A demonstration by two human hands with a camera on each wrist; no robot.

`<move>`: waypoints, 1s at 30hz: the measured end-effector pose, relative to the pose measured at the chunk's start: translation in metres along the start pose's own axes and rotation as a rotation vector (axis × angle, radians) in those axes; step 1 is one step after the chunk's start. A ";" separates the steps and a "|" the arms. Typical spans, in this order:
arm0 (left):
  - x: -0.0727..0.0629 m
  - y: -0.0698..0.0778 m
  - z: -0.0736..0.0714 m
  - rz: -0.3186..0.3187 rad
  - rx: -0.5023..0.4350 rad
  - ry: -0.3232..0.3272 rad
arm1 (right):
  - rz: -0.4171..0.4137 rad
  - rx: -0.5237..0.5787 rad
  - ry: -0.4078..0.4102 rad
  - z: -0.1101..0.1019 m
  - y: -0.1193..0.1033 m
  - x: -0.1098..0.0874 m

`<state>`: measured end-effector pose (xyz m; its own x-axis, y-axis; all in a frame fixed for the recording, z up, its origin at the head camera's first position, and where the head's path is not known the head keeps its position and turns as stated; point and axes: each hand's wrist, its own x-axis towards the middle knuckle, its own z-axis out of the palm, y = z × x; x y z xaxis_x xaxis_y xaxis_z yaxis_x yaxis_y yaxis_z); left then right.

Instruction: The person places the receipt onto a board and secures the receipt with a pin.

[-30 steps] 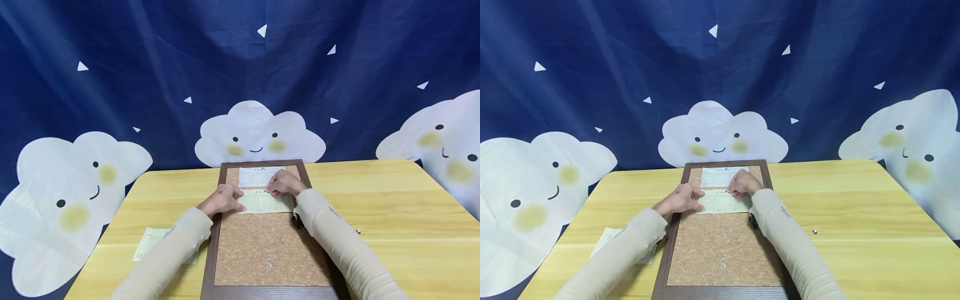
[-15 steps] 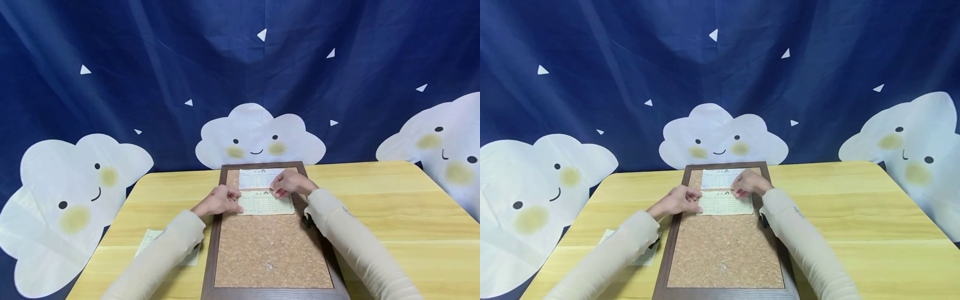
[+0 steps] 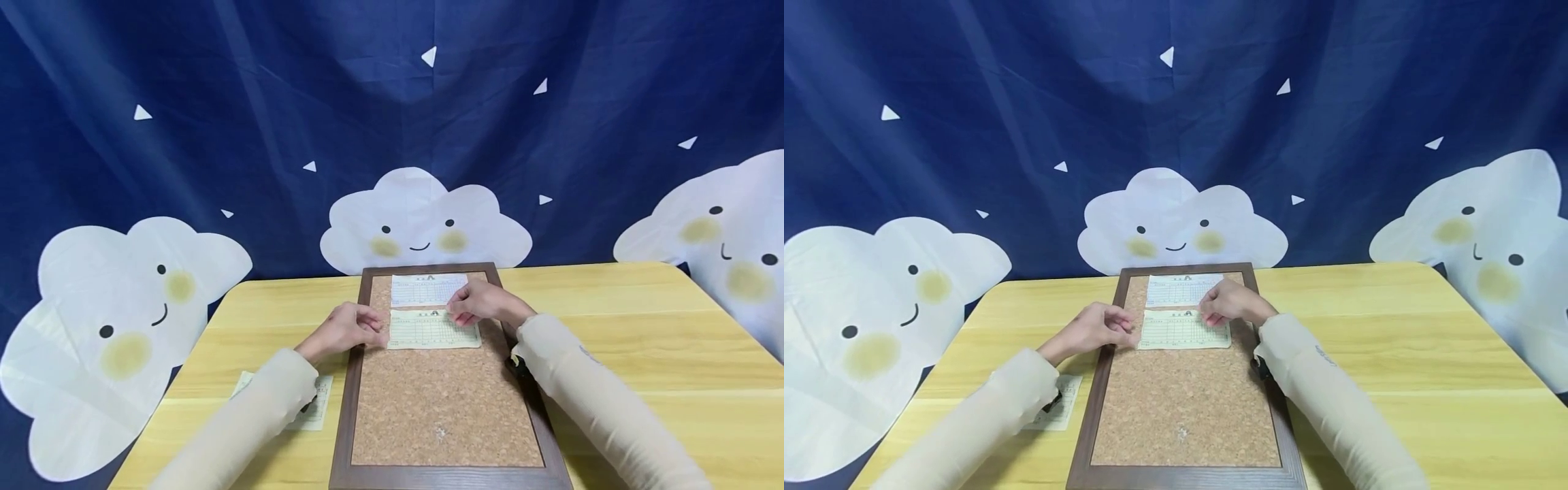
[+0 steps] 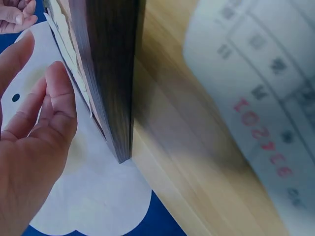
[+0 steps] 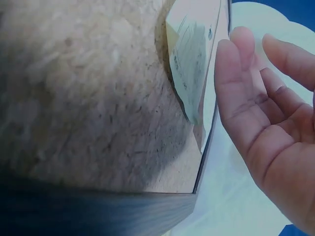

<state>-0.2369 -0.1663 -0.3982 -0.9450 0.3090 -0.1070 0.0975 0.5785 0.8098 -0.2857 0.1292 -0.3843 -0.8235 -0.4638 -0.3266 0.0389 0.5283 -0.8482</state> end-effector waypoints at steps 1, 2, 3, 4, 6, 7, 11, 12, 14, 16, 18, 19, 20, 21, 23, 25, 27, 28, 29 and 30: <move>-0.002 -0.001 -0.001 -0.001 0.000 -0.001 | -0.003 0.000 -0.002 0.000 -0.001 -0.001; -0.003 -0.002 -0.003 0.001 -0.001 -0.003 | -0.008 0.004 -0.005 0.001 -0.001 -0.002; -0.005 -0.003 -0.005 0.007 -0.003 -0.009 | -0.017 0.000 -0.009 0.002 -0.001 -0.004; -0.007 -0.004 -0.006 0.015 -0.009 -0.017 | -0.024 0.001 -0.015 0.003 -0.001 -0.005; -0.011 -0.005 -0.009 0.028 -0.022 -0.031 | -0.036 0.005 -0.020 0.004 -0.001 -0.008; -0.014 -0.006 -0.011 0.032 -0.033 -0.037 | -0.047 0.001 -0.026 0.005 -0.001 -0.010; -0.021 -0.007 -0.016 0.041 -0.074 -0.049 | -0.084 -0.032 -0.026 0.007 0.000 -0.018; -0.023 -0.008 -0.017 0.046 -0.077 -0.053 | -0.088 -0.040 -0.025 0.007 0.001 -0.020; -0.025 -0.010 -0.019 0.049 -0.085 -0.059 | -0.111 -0.066 -0.029 0.006 0.001 -0.025; -0.028 -0.012 -0.021 0.051 -0.085 -0.066 | -0.118 -0.079 -0.023 0.004 0.002 -0.029; -0.030 -0.014 -0.022 0.059 -0.076 -0.072 | -0.137 -0.083 -0.023 0.003 0.004 -0.034; -0.031 -0.014 -0.023 0.053 -0.075 -0.071 | -0.149 -0.087 -0.023 0.002 0.005 -0.036; -0.032 -0.015 -0.024 0.053 -0.071 -0.070 | -0.155 -0.083 -0.020 0.001 0.005 -0.038; -0.034 -0.017 -0.025 0.051 -0.066 -0.070 | -0.163 -0.081 -0.018 0.001 0.006 -0.040; -0.037 -0.018 -0.028 0.050 -0.062 -0.075 | -0.173 -0.076 -0.015 -0.001 0.007 -0.045; -0.039 -0.020 -0.030 0.037 -0.075 -0.086 | -0.172 -0.071 -0.012 -0.001 0.008 -0.049; -0.042 -0.022 -0.033 0.029 -0.091 -0.103 | -0.167 -0.066 -0.008 -0.002 0.009 -0.054; -0.043 -0.023 -0.035 0.026 -0.097 -0.111 | -0.160 -0.060 -0.005 -0.002 0.009 -0.055; -0.044 -0.024 -0.036 0.024 -0.107 -0.120 | -0.160 -0.060 -0.003 -0.002 0.010 -0.057; -0.046 -0.025 -0.037 0.023 -0.111 -0.125 | -0.161 -0.058 -0.004 -0.002 0.010 -0.059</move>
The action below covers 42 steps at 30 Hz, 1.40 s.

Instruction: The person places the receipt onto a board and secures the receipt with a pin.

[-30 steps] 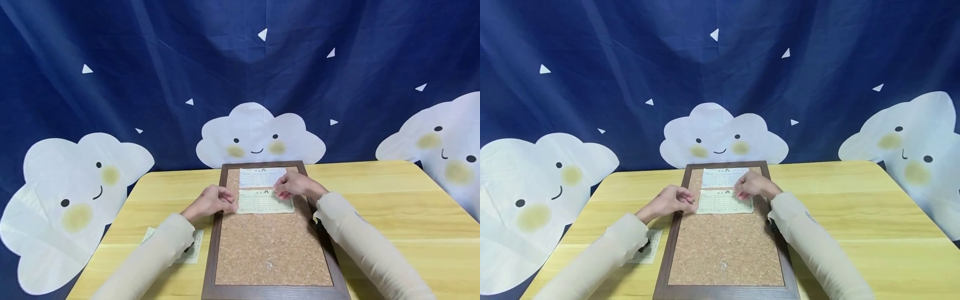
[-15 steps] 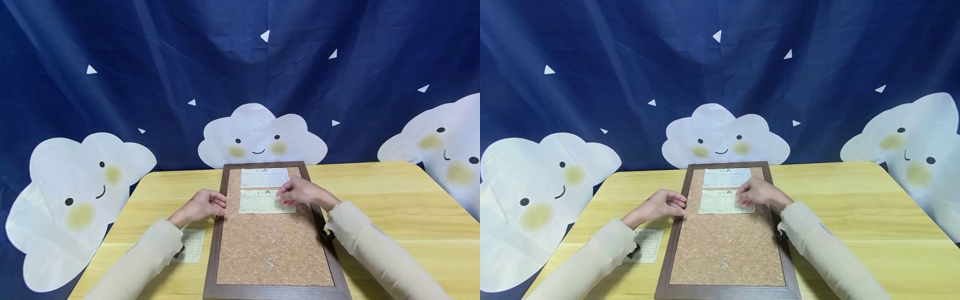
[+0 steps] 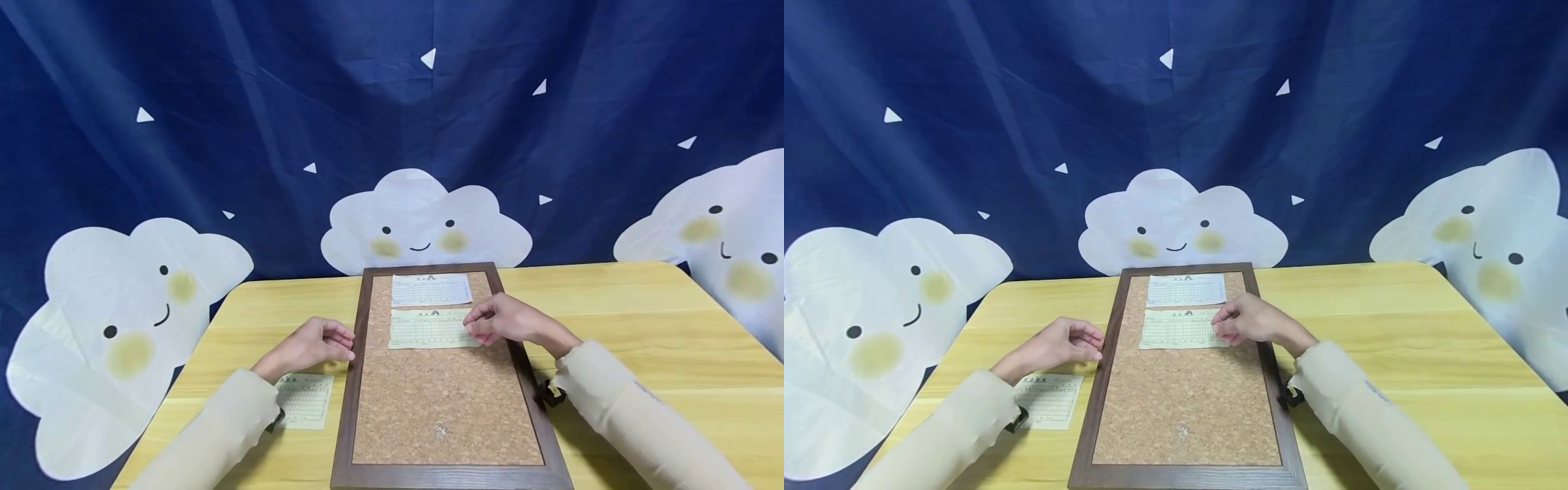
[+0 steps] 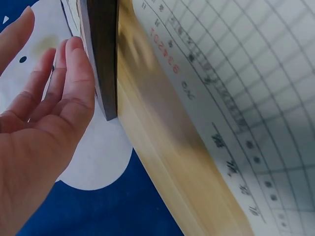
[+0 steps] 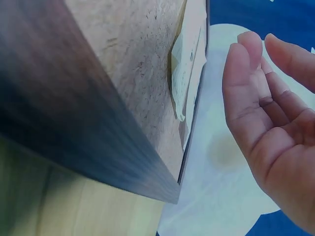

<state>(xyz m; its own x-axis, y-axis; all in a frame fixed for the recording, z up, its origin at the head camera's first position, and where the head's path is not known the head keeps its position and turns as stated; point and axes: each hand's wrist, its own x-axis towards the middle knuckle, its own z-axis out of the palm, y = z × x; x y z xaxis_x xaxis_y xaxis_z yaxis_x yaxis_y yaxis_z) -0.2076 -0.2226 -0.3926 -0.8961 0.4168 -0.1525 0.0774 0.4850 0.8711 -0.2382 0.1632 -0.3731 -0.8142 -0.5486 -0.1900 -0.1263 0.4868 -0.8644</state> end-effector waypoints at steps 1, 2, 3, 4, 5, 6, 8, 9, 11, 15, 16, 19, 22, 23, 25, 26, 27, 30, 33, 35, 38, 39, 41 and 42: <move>-0.002 -0.001 -0.001 0.001 -0.001 -0.004 | -0.001 0.002 -0.002 0.000 0.000 -0.001; -0.004 -0.002 -0.002 0.006 -0.001 -0.008 | -0.003 0.005 -0.003 0.000 0.000 -0.003; -0.005 -0.002 -0.003 0.008 -0.002 -0.012 | -0.003 0.011 -0.004 0.000 0.001 -0.004; -0.007 -0.003 -0.003 0.008 -0.005 -0.014 | -0.007 0.015 -0.006 0.000 0.001 -0.005; -0.008 -0.004 -0.004 0.009 -0.007 -0.018 | -0.009 0.020 -0.007 0.000 0.001 -0.007; -0.010 -0.005 -0.004 0.008 -0.006 -0.021 | -0.013 0.025 -0.010 0.000 0.002 -0.008; -0.012 -0.006 -0.006 -0.004 -0.016 -0.023 | -0.017 0.035 -0.016 0.000 0.002 -0.012; -0.014 -0.006 -0.007 -0.012 -0.021 -0.025 | -0.017 0.040 -0.018 0.000 0.002 -0.013; -0.016 -0.006 -0.009 -0.020 -0.027 -0.032 | -0.017 0.050 -0.023 0.001 0.003 -0.016; -0.021 -0.006 -0.015 -0.019 -0.029 -0.052 | -0.028 0.058 -0.033 0.001 0.005 -0.021; -0.022 -0.006 -0.016 -0.016 -0.032 -0.058 | -0.030 0.061 -0.034 0.001 0.005 -0.023; -0.026 -0.008 -0.019 -0.018 -0.051 -0.071 | -0.037 0.058 -0.034 0.000 0.007 -0.027; -0.029 -0.010 -0.021 -0.026 -0.063 -0.072 | -0.023 0.060 -0.031 0.000 0.009 -0.029; -0.030 -0.011 -0.021 -0.031 -0.061 -0.069 | -0.023 0.061 -0.032 0.000 0.010 -0.030; -0.032 -0.012 -0.022 -0.044 -0.064 -0.068 | -0.024 0.067 -0.035 0.000 0.012 -0.033; -0.033 -0.013 -0.022 -0.049 -0.062 -0.067 | -0.025 0.073 -0.037 0.000 0.013 -0.034; -0.034 -0.014 -0.022 -0.052 -0.060 -0.068 | -0.028 0.076 -0.039 -0.001 0.014 -0.036; -0.038 -0.018 -0.024 -0.055 -0.056 -0.066 | -0.031 0.092 -0.045 0.000 0.017 -0.038; -0.041 -0.020 -0.025 -0.048 -0.037 -0.054 | -0.029 0.109 -0.048 0.000 0.020 -0.041; -0.043 -0.021 -0.026 -0.046 -0.033 -0.043 | -0.030 0.121 -0.051 0.000 0.022 -0.042; -0.046 -0.023 -0.028 -0.035 -0.018 -0.027 | -0.029 0.132 -0.055 0.001 0.024 -0.045; -0.047 -0.024 -0.028 -0.030 -0.015 -0.022 | -0.029 0.133 -0.054 0.001 0.026 -0.047; -0.050 -0.025 -0.031 -0.023 -0.010 -0.007 | -0.028 0.134 -0.053 0.002 0.028 -0.049; -0.052 -0.026 -0.032 -0.026 -0.006 0.002 | -0.029 0.132 -0.053 0.002 0.030 -0.050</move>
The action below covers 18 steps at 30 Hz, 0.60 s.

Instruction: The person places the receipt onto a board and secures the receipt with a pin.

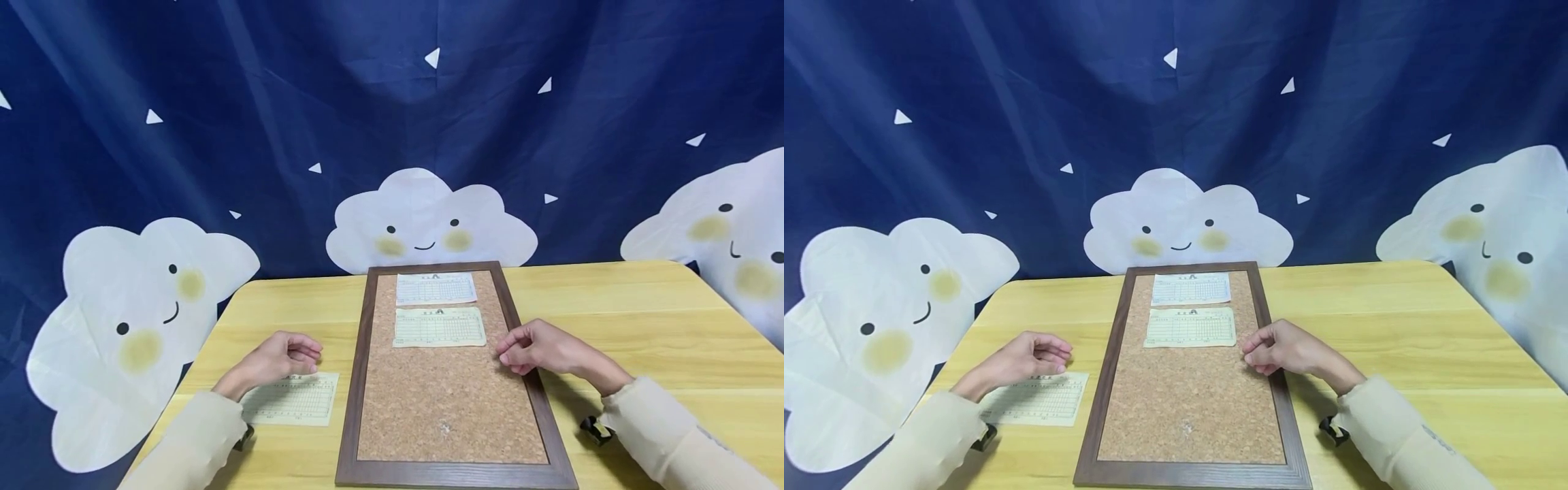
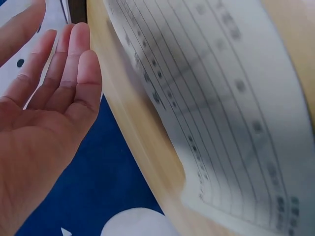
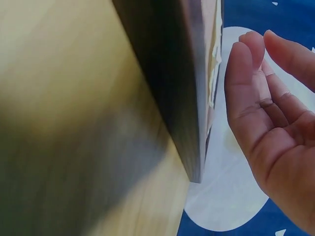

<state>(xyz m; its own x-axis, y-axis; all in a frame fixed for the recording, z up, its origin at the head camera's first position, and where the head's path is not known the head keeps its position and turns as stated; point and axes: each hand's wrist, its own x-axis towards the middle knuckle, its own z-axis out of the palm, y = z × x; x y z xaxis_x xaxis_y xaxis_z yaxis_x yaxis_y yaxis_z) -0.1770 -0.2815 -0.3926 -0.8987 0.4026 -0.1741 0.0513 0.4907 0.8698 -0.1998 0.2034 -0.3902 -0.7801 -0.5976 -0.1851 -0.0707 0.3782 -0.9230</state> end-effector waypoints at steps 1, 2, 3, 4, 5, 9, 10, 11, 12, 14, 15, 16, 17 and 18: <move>-0.001 -0.001 -0.001 -0.001 -0.001 0.006 | -0.002 -0.003 0.002 0.000 0.002 -0.001; -0.003 -0.003 -0.002 -0.003 0.000 0.011 | -0.002 -0.005 0.004 0.000 0.003 -0.003; -0.004 -0.004 -0.004 -0.005 0.004 0.015 | -0.005 -0.007 0.006 -0.001 0.004 -0.004; -0.005 -0.006 -0.005 -0.010 0.009 0.023 | -0.007 -0.011 0.007 -0.001 0.006 -0.006; -0.006 -0.007 -0.006 -0.016 0.013 0.029 | -0.008 -0.012 0.007 -0.001 0.007 -0.007; -0.009 -0.012 -0.010 -0.025 0.037 0.035 | -0.003 -0.013 0.005 -0.003 0.011 -0.011; -0.010 -0.014 -0.011 -0.031 0.039 0.038 | -0.003 -0.011 0.001 -0.003 0.012 -0.012; -0.010 -0.015 -0.011 -0.035 0.044 0.040 | -0.003 -0.012 -0.001 -0.004 0.012 -0.014; -0.011 -0.016 -0.012 -0.038 0.046 0.041 | -0.003 -0.012 -0.003 -0.004 0.013 -0.015; -0.012 -0.018 -0.014 -0.044 0.043 0.044 | -0.002 -0.014 -0.005 -0.005 0.015 -0.017; -0.013 -0.019 -0.015 -0.052 0.039 0.050 | -0.001 -0.015 -0.004 -0.006 0.015 -0.018; -0.013 -0.020 -0.016 -0.054 0.038 0.054 | -0.002 -0.013 -0.005 -0.006 0.016 -0.019; -0.014 -0.021 -0.016 -0.056 0.037 0.057 | -0.002 -0.014 -0.004 -0.007 0.016 -0.020; -0.015 -0.021 -0.017 -0.057 0.037 0.059 | -0.002 -0.010 -0.004 -0.007 0.017 -0.021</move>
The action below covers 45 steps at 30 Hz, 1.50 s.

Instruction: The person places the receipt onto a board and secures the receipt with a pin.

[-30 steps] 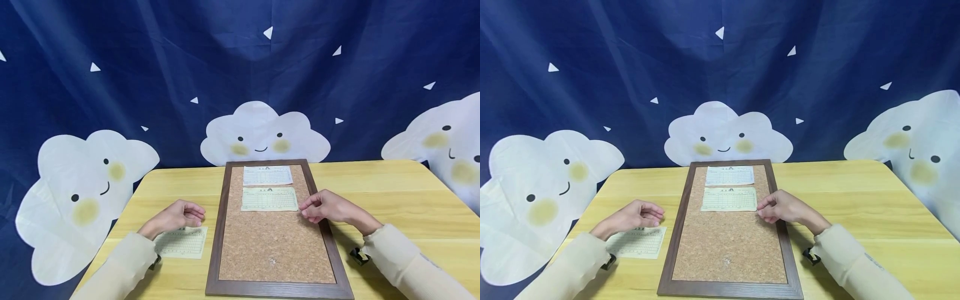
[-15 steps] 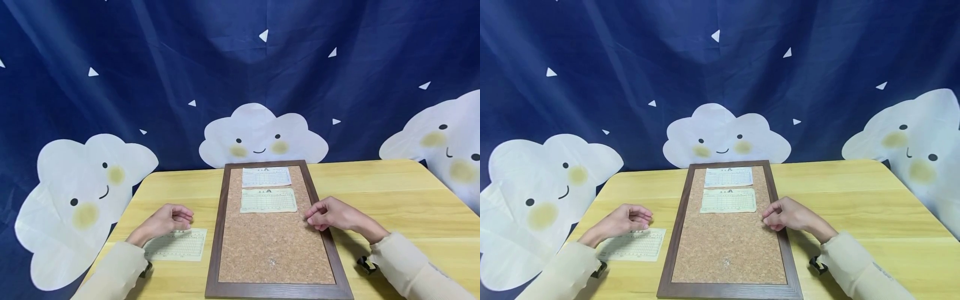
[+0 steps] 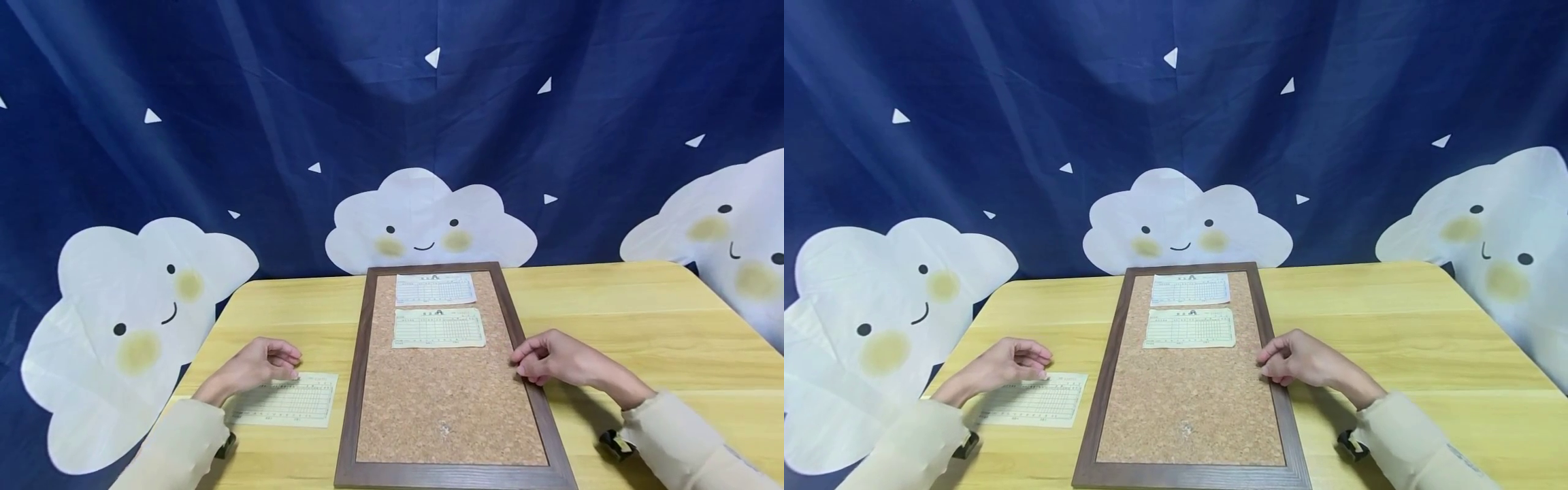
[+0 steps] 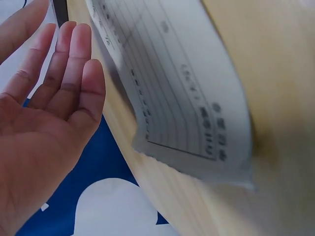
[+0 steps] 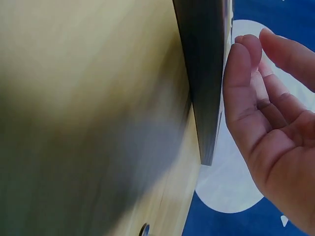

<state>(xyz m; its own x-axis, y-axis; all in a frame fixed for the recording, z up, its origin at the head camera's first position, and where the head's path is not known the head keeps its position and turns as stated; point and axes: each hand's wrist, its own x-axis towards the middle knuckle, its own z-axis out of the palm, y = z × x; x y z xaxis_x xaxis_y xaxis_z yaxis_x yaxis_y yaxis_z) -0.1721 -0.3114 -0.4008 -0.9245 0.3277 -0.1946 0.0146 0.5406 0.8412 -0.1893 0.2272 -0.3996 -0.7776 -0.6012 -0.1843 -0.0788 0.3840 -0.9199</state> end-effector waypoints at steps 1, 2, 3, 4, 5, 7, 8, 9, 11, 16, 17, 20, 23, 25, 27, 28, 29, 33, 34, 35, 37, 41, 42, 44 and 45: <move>-0.001 -0.001 -0.001 -0.003 0.000 0.003 | 0.000 0.000 0.000 0.000 0.001 -0.001; -0.002 -0.002 -0.002 -0.006 0.003 0.007 | -0.004 0.003 -0.001 -0.001 0.002 -0.002; -0.003 -0.002 -0.003 -0.009 0.008 0.013 | -0.004 0.006 -0.001 -0.001 0.003 -0.002; -0.004 -0.003 -0.004 -0.012 0.011 0.017 | -0.005 0.010 -0.001 -0.001 0.004 -0.003; -0.005 -0.003 -0.006 -0.016 0.013 0.021 | -0.003 0.009 0.002 -0.001 0.004 -0.004; -0.007 -0.004 -0.009 -0.023 0.015 0.030 | -0.001 0.008 0.007 -0.001 0.006 -0.006; -0.008 -0.005 -0.010 -0.026 0.015 0.035 | 0.000 0.009 0.008 -0.002 0.007 -0.007; -0.009 -0.006 -0.012 -0.029 0.016 0.038 | 0.003 0.008 0.011 -0.002 0.008 -0.008; -0.011 -0.009 -0.014 -0.035 0.012 0.045 | 0.007 0.009 0.014 -0.002 0.009 -0.010; -0.016 -0.016 -0.021 -0.049 0.013 0.063 | 0.017 0.023 0.021 -0.003 0.012 -0.013; -0.016 -0.017 -0.022 -0.054 0.013 0.068 | 0.018 0.023 0.023 -0.003 0.013 -0.014; -0.018 -0.020 -0.026 -0.058 0.021 0.081 | 0.021 0.020 0.026 -0.003 0.015 -0.015; -0.020 -0.024 -0.030 -0.058 0.040 0.100 | 0.025 0.015 0.028 -0.003 0.016 -0.016; -0.022 -0.027 -0.033 -0.055 0.063 0.113 | 0.027 0.012 0.029 -0.003 0.016 -0.016; -0.024 -0.029 -0.035 -0.058 0.082 0.126 | 0.028 0.006 0.034 -0.003 0.016 -0.015; -0.025 -0.030 -0.036 -0.065 0.091 0.134 | 0.028 0.003 0.037 -0.003 0.016 -0.015; -0.026 -0.031 -0.036 -0.070 0.101 0.142 | 0.026 0.000 0.040 -0.003 0.016 -0.015; -0.031 -0.034 -0.036 -0.109 0.123 0.167 | 0.025 -0.007 0.057 -0.003 0.016 -0.016; -0.032 -0.034 -0.036 -0.121 0.124 0.171 | 0.026 -0.008 0.059 -0.003 0.016 -0.016; -0.033 -0.035 -0.037 -0.128 0.123 0.172 | 0.027 -0.007 0.061 -0.003 0.016 -0.016; -0.034 -0.035 -0.037 -0.142 0.117 0.168 | 0.027 -0.007 0.064 -0.003 0.016 -0.016; -0.035 -0.034 -0.037 -0.156 0.110 0.158 | 0.023 -0.012 0.066 -0.002 0.016 -0.017; -0.035 -0.034 -0.037 -0.161 0.108 0.154 | 0.023 -0.013 0.067 -0.002 0.016 -0.017; -0.034 -0.034 -0.037 -0.173 0.100 0.148 | 0.025 -0.012 0.069 -0.001 0.016 -0.018; -0.035 -0.034 -0.037 -0.180 0.094 0.145 | 0.026 -0.012 0.070 -0.001 0.015 -0.018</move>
<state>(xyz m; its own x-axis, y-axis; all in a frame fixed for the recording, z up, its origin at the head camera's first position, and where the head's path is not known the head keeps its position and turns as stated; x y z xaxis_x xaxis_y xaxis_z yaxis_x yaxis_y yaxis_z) -0.1546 -0.3697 -0.4038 -0.9602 0.1087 -0.2575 -0.1265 0.6523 0.7473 -0.1775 0.2445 -0.4102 -0.8209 -0.5411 -0.1828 -0.0655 0.4072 -0.9110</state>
